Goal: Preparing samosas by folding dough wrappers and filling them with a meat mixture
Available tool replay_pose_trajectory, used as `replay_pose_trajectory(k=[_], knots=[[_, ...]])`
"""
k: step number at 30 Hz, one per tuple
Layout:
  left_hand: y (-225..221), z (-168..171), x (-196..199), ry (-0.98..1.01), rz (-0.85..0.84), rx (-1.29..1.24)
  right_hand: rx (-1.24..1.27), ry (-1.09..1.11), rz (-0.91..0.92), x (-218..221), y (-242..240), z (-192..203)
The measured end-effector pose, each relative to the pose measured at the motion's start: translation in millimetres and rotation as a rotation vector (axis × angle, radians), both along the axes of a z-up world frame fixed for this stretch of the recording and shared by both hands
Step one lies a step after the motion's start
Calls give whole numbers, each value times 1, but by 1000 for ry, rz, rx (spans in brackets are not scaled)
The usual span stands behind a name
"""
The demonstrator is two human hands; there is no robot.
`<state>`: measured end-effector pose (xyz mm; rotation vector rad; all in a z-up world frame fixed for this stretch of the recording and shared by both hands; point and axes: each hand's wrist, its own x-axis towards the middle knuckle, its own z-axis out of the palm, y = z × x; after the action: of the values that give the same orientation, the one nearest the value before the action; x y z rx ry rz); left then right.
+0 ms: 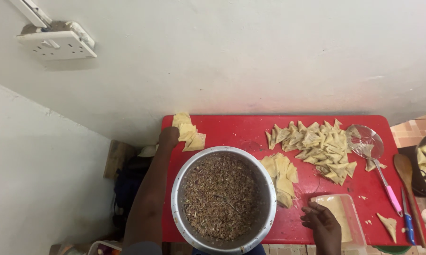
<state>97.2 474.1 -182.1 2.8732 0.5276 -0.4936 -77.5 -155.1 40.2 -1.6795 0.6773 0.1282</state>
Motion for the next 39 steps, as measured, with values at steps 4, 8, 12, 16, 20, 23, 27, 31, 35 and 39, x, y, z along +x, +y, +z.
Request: replay_pose_trajectory(k=[4, 8, 12, 16, 20, 23, 27, 31, 35, 39], knots=[[0, 9, 4, -21, 52, -61, 9, -13, -32, -8, -13, -16], [-3, 10, 7, 14, 57, -51, 4, -15, -32, -14, -16, -20], [3, -15, 21, -91, -87, 53, 23, -25, -20, -12, -18, -26], [-4, -5, 37, -314, -427, 207, 29, -14, -36, -12, -16, -24], [-60, 141, 15, -508, -30, -393, 15, -32, -26, -14, -7, -14], [-102, 230, -12, -828, -203, -798, 71, -107, 25, -8, 23, 14], [-176, 329, -81, -918, -327, -959, 312, -20, 166, 12, 88, 56], [-244, 370, -159, -864, -403, -1057, 1045, -127, 283, 25, 119, 38], [-272, 363, -210, -844, -413, -1210, 954, -177, 117, 26, 133, 72], [-278, 321, -234, -783, -154, -1296, 623, -188, 209, 16, 135, 75]])
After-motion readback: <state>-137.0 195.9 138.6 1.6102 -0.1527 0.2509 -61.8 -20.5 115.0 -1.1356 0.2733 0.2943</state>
